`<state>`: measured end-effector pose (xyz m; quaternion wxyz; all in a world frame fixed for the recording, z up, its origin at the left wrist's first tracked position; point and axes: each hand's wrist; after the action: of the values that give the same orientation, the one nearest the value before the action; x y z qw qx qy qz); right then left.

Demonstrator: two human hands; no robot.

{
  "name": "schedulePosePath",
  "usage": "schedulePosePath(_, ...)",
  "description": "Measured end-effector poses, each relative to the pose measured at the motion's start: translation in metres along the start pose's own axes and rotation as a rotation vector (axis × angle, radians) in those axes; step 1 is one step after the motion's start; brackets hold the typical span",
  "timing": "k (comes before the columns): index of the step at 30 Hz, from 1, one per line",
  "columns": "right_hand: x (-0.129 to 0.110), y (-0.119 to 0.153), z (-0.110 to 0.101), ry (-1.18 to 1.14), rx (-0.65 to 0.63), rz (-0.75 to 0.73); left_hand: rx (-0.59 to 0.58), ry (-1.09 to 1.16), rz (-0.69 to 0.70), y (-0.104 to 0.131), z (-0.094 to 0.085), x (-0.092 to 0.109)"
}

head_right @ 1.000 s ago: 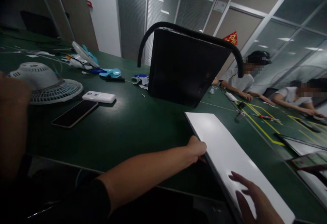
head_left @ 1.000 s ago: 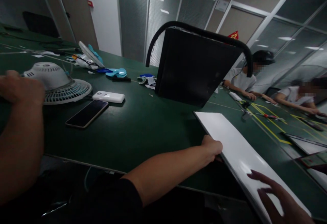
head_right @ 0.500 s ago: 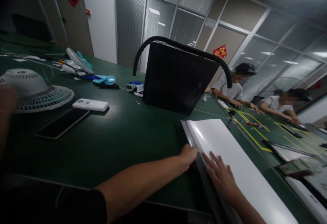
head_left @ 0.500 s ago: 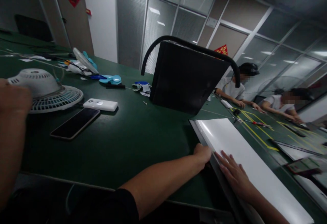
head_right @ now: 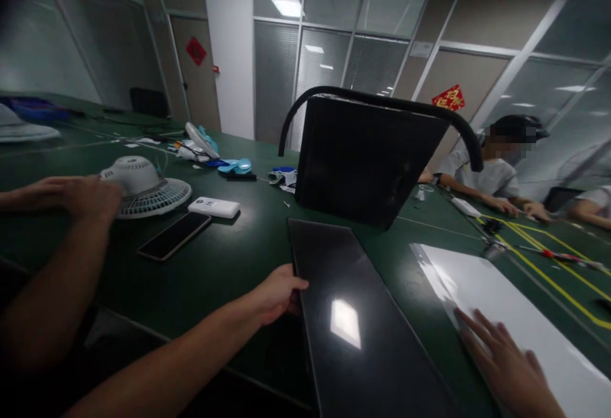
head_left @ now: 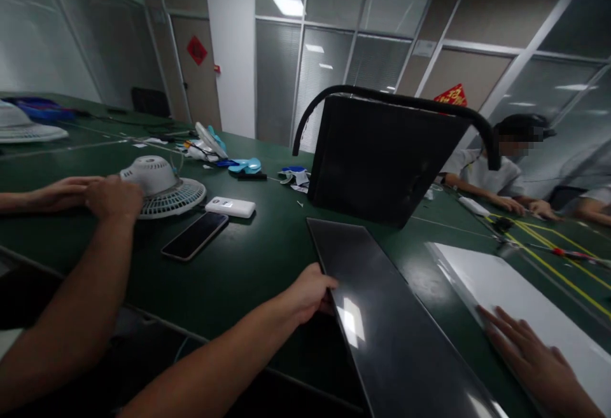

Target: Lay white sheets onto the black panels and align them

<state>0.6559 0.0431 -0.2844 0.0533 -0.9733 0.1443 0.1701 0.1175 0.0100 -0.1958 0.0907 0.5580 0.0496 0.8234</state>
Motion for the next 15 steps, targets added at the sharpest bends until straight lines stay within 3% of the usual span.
schedulePosePath(3,0.013,-0.016,0.007,-0.04,0.0,-0.018,0.192,0.028,0.035,0.023,-0.035,0.008)
schedulePosePath(6,0.02,-0.032,0.011,-0.029,-0.015,-0.042,0.351,0.076,0.073,0.038,-0.04,-0.001)
schedulePosePath(8,0.022,-0.04,0.013,-0.001,-0.013,-0.061,0.378,0.12,0.066,0.045,-0.037,-0.009)
schedulePosePath(10,0.024,-0.045,0.014,0.026,-0.01,-0.077,0.288,0.121,0.0,0.048,-0.038,-0.013)
schedulePosePath(13,0.026,-0.047,0.015,0.051,0.001,-0.089,0.009,-0.052,-0.139,0.047,-0.043,-0.009)
schedulePosePath(15,0.027,-0.047,0.015,0.057,0.009,-0.094,-0.155,-0.228,-0.16,0.043,-0.042,-0.002)
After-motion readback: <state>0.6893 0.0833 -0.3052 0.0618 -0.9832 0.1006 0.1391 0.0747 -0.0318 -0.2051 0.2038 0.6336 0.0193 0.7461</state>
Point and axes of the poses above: each hand's wrist, its own y-axis away from the middle knuckle, its own z-axis out of the palm, x = y × z, and after that the axes turned 13 degrees about z, right-handed
